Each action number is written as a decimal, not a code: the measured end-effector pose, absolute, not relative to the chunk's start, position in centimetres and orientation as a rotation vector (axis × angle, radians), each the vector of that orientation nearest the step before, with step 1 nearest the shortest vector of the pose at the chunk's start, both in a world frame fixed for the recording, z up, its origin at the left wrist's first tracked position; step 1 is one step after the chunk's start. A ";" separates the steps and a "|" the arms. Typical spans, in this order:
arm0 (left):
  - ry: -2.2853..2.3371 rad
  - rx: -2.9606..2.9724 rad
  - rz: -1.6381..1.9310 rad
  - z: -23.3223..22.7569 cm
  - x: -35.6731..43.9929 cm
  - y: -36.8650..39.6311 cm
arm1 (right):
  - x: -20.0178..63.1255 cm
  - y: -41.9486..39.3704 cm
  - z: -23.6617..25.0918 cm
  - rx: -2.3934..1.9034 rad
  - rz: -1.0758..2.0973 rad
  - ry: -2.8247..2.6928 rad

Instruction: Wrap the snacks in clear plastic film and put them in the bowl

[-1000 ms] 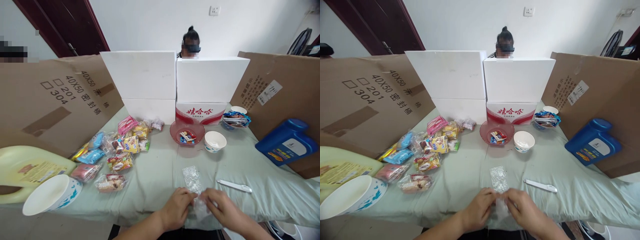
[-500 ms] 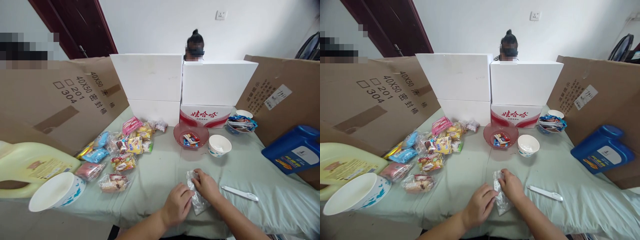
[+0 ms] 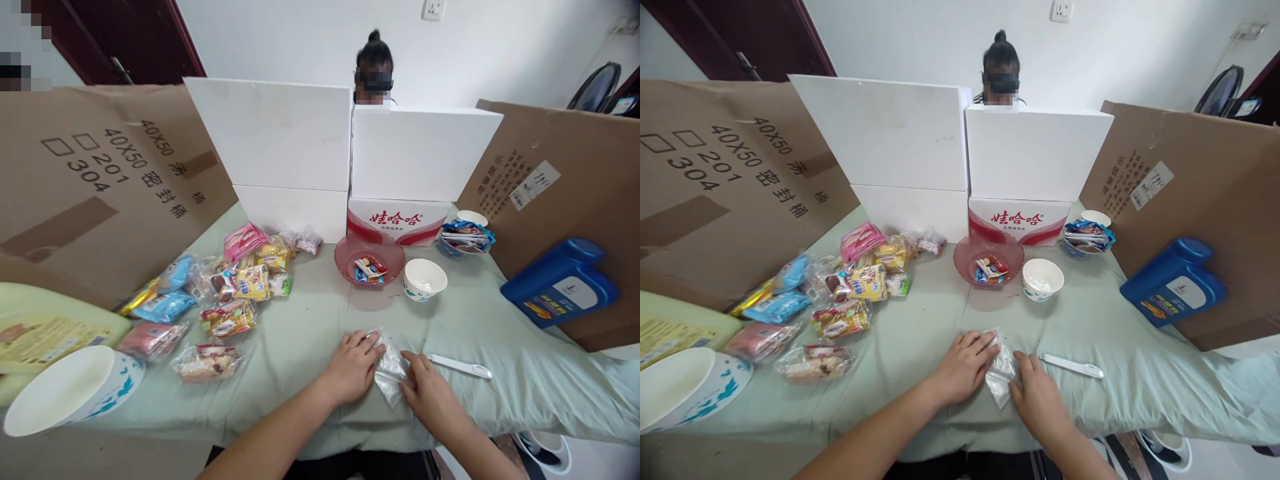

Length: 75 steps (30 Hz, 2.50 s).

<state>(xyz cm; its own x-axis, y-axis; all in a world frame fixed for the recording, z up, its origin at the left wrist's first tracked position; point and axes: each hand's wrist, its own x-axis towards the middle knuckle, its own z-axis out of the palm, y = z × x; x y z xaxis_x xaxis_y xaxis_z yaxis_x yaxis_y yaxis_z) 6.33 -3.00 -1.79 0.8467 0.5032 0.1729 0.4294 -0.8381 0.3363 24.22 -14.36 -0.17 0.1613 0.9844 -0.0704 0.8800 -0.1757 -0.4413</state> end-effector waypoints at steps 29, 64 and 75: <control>0.388 2.618 0.434 -2.4 7.3 -1.4 | 23.4 -17.6 -0.7 -1.433 -0.018 -2.256; 0.699 2.601 0.522 -2.1 7.4 -1.8 | 26.2 -8.1 -1.4 -2.334 -0.229 -1.908; 0.883 2.474 0.626 -2.1 7.0 -1.6 | 23.3 -10.6 -3.1 -1.749 -0.129 -2.119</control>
